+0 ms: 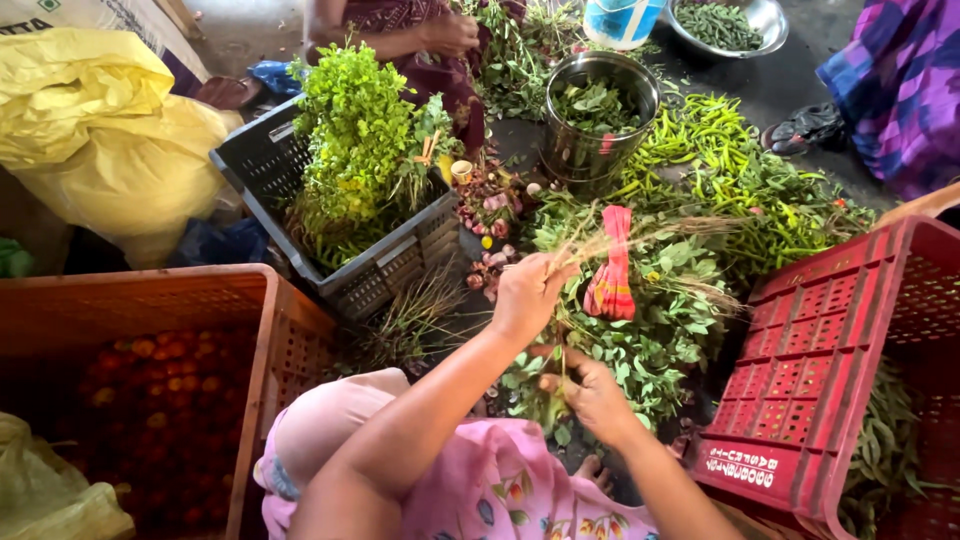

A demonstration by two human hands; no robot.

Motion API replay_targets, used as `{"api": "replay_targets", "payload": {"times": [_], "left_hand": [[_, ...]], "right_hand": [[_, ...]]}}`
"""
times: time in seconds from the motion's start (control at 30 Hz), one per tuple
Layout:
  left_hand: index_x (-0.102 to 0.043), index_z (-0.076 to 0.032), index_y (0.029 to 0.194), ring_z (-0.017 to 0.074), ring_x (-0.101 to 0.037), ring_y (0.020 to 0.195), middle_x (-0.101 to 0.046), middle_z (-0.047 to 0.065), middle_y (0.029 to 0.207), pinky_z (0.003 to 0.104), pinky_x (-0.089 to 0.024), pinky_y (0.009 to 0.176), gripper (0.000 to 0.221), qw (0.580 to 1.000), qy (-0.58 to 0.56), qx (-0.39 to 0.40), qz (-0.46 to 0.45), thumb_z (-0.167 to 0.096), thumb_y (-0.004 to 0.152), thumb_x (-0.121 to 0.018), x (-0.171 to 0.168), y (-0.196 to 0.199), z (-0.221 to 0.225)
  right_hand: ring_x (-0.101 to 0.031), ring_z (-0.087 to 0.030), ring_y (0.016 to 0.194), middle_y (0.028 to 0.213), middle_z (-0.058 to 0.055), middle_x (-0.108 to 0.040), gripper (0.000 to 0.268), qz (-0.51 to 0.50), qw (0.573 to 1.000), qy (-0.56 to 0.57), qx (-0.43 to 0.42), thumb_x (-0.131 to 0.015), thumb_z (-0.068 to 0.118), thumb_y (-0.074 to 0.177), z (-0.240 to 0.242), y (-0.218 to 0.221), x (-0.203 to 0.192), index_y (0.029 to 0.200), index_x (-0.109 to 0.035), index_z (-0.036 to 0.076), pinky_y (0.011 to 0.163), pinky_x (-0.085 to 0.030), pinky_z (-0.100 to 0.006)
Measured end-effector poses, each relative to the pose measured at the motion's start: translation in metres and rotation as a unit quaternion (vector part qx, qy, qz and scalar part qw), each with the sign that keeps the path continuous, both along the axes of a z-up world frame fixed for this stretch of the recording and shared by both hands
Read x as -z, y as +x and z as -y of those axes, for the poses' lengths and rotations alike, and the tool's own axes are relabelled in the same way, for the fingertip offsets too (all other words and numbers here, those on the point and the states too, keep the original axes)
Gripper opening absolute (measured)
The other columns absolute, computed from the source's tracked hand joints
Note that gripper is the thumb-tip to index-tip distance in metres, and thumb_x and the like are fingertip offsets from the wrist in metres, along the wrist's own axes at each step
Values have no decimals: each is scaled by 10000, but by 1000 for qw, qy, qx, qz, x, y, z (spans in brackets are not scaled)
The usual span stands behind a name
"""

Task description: The person sits on the floor and sorts green leafy vegetables by hand, separating leaves from stems. The leaves are placed into a red crate while the stems are discarded onto the floor.

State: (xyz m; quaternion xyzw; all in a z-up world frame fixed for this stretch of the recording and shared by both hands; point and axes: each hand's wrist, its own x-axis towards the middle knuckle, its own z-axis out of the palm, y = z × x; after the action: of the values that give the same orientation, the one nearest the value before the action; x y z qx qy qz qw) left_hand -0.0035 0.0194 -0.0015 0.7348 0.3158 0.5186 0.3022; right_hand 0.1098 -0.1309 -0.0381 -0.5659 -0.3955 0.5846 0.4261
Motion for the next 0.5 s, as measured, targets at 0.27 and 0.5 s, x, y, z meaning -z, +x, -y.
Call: {"api": "replay_targets", "payload": {"times": [0.27, 0.5], "left_hand": [[-748, -101, 1097, 326, -701, 824, -707, 140, 912, 397, -551, 731, 174, 999, -41, 17, -17, -167, 937, -727, -5, -3, -2], [-763, -110, 1200, 295, -693, 809, -743, 109, 920, 378, -534, 746, 278, 998, 18, -23, -51, -89, 935, -681, 15, -11, -19]], "right_hand": [[-648, -148, 632, 793, -36, -707, 217, -204, 976, -41, 69, -752, 150, 861, 1, 5, 17, 1023, -714, 10, 571, -519, -305], [-575, -123, 726, 837, -37, -659, 104, 62, 995, 53, 56, -696, 99, 919, 3, 14, 11, 990, -735, 33, 632, -476, -309]]}}
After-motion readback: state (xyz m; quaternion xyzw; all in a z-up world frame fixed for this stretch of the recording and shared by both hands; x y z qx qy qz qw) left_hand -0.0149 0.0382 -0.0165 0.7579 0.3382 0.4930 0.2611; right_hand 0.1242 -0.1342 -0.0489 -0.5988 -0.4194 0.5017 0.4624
